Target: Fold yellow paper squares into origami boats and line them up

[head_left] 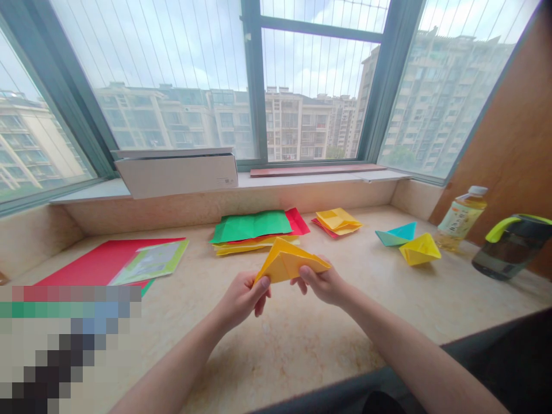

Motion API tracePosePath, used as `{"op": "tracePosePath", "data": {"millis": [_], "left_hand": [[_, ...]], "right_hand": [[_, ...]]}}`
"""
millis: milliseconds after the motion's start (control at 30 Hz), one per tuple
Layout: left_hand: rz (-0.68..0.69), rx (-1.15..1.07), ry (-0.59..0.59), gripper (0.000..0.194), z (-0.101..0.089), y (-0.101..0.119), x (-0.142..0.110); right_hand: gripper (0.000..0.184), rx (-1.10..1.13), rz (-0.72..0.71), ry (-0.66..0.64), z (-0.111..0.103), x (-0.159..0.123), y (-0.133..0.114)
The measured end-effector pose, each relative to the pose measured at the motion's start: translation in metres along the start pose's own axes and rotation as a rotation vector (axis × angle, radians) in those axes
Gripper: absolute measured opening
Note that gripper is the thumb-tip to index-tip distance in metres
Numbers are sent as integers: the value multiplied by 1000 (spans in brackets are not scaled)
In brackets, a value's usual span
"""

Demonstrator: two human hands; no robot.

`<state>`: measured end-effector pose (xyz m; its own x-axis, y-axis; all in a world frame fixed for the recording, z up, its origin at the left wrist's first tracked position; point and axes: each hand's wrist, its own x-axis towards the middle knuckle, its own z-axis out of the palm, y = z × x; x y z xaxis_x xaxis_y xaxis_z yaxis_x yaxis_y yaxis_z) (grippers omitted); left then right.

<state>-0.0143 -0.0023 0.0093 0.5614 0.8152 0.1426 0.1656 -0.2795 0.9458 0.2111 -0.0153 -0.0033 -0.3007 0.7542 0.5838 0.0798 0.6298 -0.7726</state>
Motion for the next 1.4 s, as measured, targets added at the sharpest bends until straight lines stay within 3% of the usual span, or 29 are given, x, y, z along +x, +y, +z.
{"op": "tracePosePath", "data": {"millis": [400, 700, 800, 867, 1000, 1200, 1400], "left_hand": [[85, -11, 1, 70, 0, 2, -4], [151, 101, 76, 63, -1, 6, -7], [174, 93, 195, 63, -4, 7, -6], [214, 91, 332, 62, -8, 5, -4], [306, 203, 477, 61, -21, -1, -1], [366, 431, 436, 61, -29, -9, 3], [389, 455, 401, 60, -28, -14, 5]], "right_hand": [[67, 51, -20, 0, -2, -3, 6], [64, 11, -64, -30, -3, -3, 4], [51, -94, -51, -94, -7, 2, 0], [40, -267, 28, -97, -15, 10, 4], [37, -821, 378, 155, -54, 37, 33], [54, -1129, 719, 161, -128, 58, 80], [70, -1252, 963, 25, -159, 59, 105]]}}
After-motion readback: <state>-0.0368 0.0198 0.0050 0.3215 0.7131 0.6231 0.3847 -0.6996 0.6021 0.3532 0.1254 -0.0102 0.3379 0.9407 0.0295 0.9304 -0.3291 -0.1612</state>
